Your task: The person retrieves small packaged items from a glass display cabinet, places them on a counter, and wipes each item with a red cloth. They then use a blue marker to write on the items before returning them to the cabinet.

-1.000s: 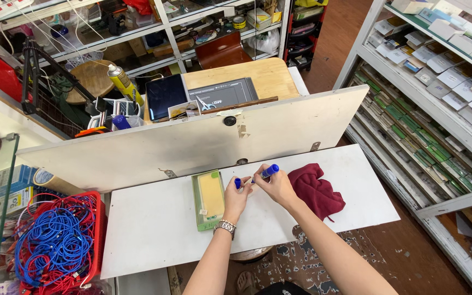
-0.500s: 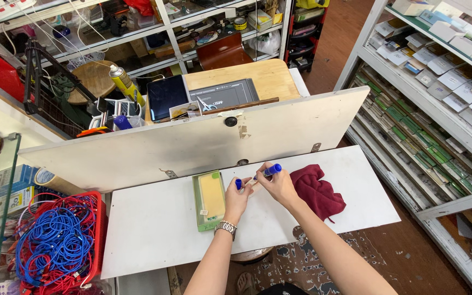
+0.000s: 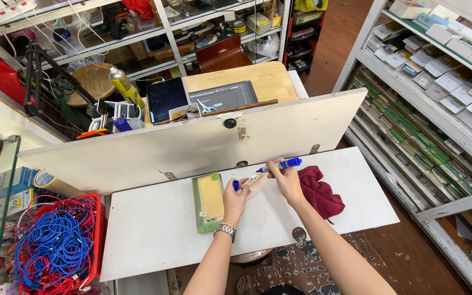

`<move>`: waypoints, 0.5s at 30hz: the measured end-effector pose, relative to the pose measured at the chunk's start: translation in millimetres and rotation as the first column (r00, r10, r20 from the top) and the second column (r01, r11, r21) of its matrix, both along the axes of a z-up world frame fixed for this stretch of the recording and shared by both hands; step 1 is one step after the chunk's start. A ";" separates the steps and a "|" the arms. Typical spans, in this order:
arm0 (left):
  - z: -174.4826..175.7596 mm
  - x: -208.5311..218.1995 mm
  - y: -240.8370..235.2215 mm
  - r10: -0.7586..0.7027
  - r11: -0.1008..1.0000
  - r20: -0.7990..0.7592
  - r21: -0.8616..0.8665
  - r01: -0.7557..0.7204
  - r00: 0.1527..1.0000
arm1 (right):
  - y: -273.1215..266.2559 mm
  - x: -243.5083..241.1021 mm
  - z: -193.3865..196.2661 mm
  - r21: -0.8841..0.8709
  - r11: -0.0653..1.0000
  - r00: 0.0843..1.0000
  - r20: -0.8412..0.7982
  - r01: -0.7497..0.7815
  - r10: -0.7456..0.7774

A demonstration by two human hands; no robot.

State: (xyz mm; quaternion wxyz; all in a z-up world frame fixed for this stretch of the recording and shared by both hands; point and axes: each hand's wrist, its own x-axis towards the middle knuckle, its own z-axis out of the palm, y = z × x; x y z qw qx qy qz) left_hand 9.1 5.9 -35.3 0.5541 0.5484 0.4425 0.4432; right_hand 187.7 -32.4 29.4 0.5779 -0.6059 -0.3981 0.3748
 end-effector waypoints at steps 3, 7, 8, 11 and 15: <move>9.1 0.7 -8.7 0.078 0.996 -0.127 0.061 -0.071 0.989 | -4.5 6.4 -4.4 0.002 1.000 0.998 -0.068 -0.006 0.006; 11.0 4.6 -33.0 0.107 0.986 -0.422 0.163 -0.041 0.900 | -11.1 19.3 -16.7 -0.011 0.999 0.993 -0.114 0.030 -0.031; 7.3 6.4 -38.1 0.066 0.980 -0.441 0.199 0.026 0.895 | -12.6 23.7 -20.3 -0.051 0.997 0.992 -0.117 0.049 -0.055; -14.7 4.8 -60.5 -0.015 0.938 -0.506 0.291 0.187 0.862 | -20.6 36.8 -29.3 -0.107 0.993 0.976 -0.210 0.041 -0.063; -40.1 -0.2 -74.4 -0.048 0.927 -0.611 0.267 0.264 0.790 | -36.7 50.1 -30.0 -0.139 0.990 0.959 -0.279 0.021 -0.059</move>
